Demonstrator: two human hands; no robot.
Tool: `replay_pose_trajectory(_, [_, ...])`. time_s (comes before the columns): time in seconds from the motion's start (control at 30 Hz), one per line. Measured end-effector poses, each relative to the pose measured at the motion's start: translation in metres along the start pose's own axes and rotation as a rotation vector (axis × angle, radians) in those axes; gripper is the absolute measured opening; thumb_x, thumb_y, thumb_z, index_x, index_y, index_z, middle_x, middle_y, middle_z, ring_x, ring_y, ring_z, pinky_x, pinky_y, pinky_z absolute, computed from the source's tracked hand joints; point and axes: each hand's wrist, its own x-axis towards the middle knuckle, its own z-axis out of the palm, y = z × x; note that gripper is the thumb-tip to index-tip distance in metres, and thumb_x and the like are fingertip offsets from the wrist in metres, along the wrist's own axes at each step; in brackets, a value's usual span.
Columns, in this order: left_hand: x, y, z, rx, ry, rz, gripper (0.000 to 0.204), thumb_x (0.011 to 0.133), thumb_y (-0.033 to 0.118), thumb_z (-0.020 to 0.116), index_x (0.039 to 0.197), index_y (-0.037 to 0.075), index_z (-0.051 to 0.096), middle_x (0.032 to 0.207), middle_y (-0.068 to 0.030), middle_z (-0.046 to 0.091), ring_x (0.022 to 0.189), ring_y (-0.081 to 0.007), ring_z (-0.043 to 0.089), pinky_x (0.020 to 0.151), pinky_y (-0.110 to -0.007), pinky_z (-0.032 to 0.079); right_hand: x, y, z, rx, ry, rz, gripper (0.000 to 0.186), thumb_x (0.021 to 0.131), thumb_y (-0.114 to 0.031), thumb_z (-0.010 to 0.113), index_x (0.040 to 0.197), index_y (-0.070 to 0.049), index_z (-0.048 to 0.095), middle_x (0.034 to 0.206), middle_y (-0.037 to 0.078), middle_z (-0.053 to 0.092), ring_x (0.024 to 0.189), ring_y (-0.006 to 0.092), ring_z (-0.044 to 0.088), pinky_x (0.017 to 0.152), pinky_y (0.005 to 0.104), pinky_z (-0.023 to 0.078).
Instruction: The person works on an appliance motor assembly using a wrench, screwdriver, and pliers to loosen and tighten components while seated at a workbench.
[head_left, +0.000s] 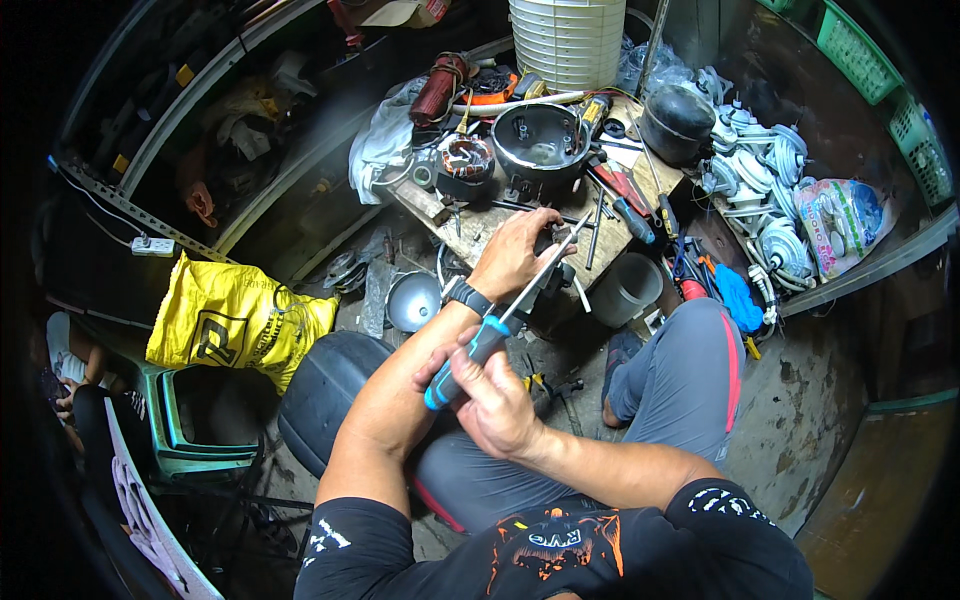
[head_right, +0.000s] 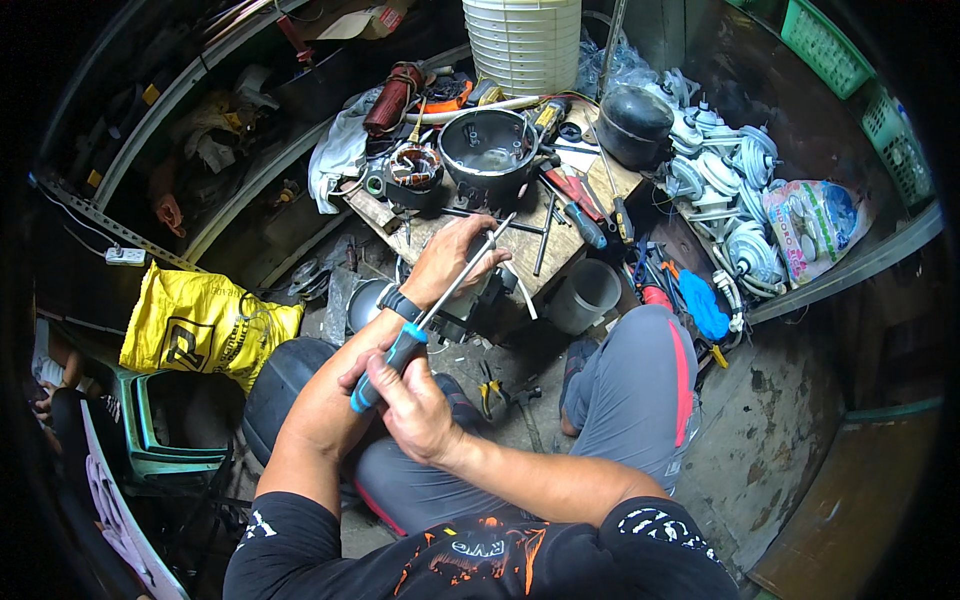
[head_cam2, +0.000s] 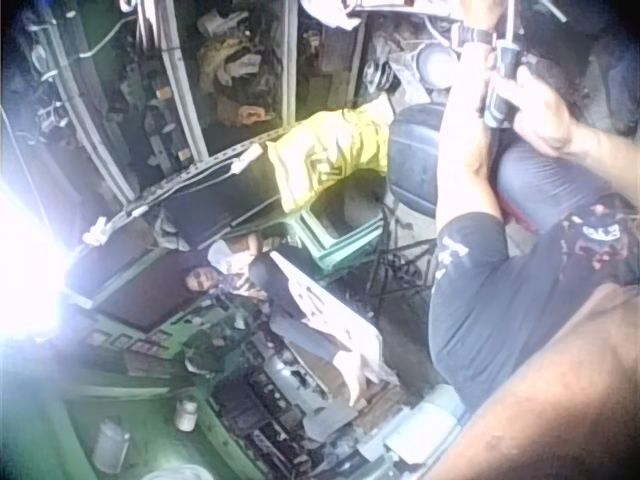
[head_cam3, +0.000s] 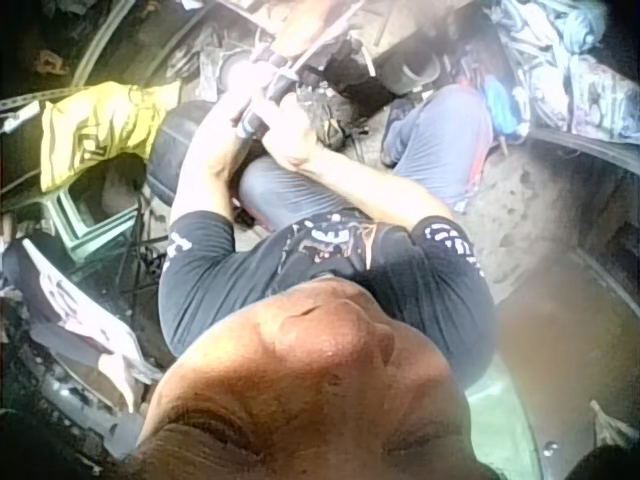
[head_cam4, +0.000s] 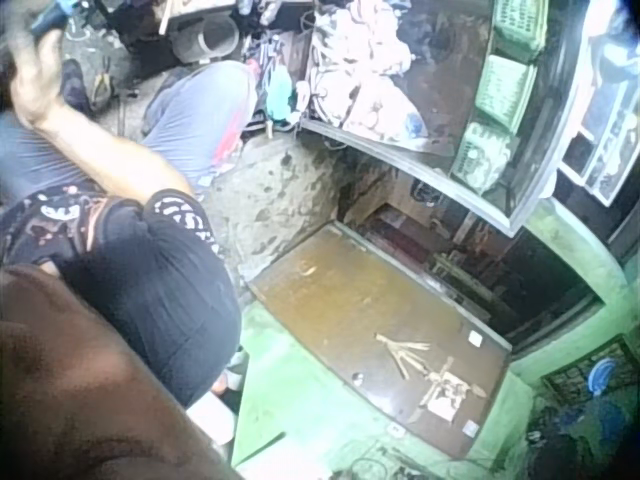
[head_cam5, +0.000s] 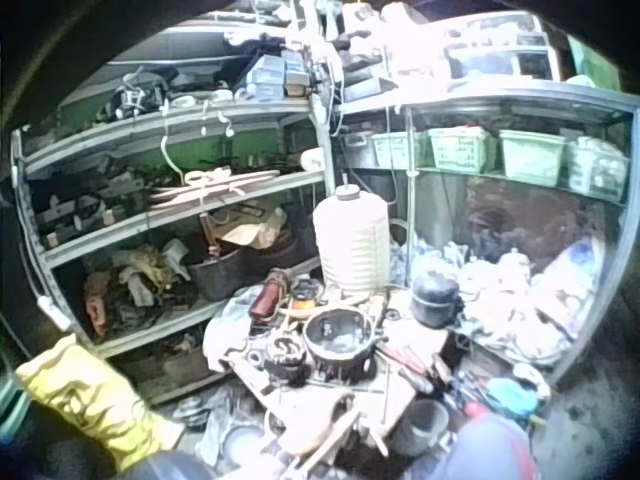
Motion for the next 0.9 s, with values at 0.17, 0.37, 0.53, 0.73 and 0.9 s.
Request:
replay_pose_trajectory(0.17, [-0.004, 0.002, 0.001, 0.029, -0.03, -0.057, 0.047, 0.096, 0.044, 0.074, 0.122, 0.006, 0.062, 0.106, -0.0175, 0.068, 0.103, -0.0387, 0.066, 0.089, -0.047, 0.053, 0.009, -0.022, 0.003, 0.007, 0.091, 0.118, 0.039, 0.111, -0.041, 0.056, 0.103, -0.003, 0.059, 0.091, 0.009, 0.065, 0.081, 0.0187, 0.067, 0.079, 0.0357, 0.057])
replay_pose_trajectory(0.37, [-0.004, 0.002, 0.003, 0.056, -0.053, -0.078, 0.042, 0.094, 0.031, 0.067, 0.124, 0.004, 0.058, 0.11, -0.0184, 0.065, 0.108, -0.0384, 0.062, 0.093, -0.048, 0.051, 0.006, -0.036, 0.008, -0.043, 0.157, 0.243, 0.035, 0.111, -0.043, 0.053, 0.1, -0.01, 0.052, 0.084, 0.008, 0.059, 0.073, 0.0218, 0.064, 0.07, 0.043, 0.057])
replay_pose_trajectory(0.53, [-0.003, 0.003, 0.004, 0.078, -0.098, -0.107, 0.044, 0.092, 0.031, 0.071, 0.124, 0.004, 0.057, 0.109, -0.0198, 0.063, 0.109, -0.0396, 0.062, 0.094, -0.049, 0.052, -0.001, -0.05, 0.004, -0.086, 0.192, 0.298, 0.031, 0.111, -0.041, 0.054, 0.101, -0.012, 0.051, 0.083, 0.008, 0.058, 0.071, 0.0219, 0.062, 0.068, 0.0428, 0.055])
replay_pose_trajectory(0.73, [-0.002, 0.009, 0.004, 0.082, -0.06, -0.091, 0.038, 0.093, 0.03, 0.068, 0.109, -0.001, 0.054, 0.103, -0.0217, 0.063, 0.104, -0.0411, 0.059, 0.091, -0.051, 0.05, -0.009, -0.065, -0.005, -0.072, 0.141, 0.352, 0.031, 0.111, -0.041, 0.054, 0.102, -0.012, 0.05, 0.08, 0.008, 0.058, 0.068, 0.0227, 0.062, 0.067, 0.0429, 0.054])
replay_pose_trajectory(0.9, [-0.003, 0.006, 0.003, 0.087, -0.031, -0.094, 0.039, 0.092, 0.03, 0.069, 0.11, -0.002, 0.054, 0.103, -0.0223, 0.063, 0.103, -0.0415, 0.06, 0.091, -0.05, 0.051, -0.012, -0.082, -0.006, -0.05, 0.134, 0.411, 0.033, 0.111, -0.04, 0.055, 0.099, -0.01, 0.047, 0.078, 0.009, 0.057, 0.066, 0.0212, 0.062, 0.063, 0.0401, 0.054])
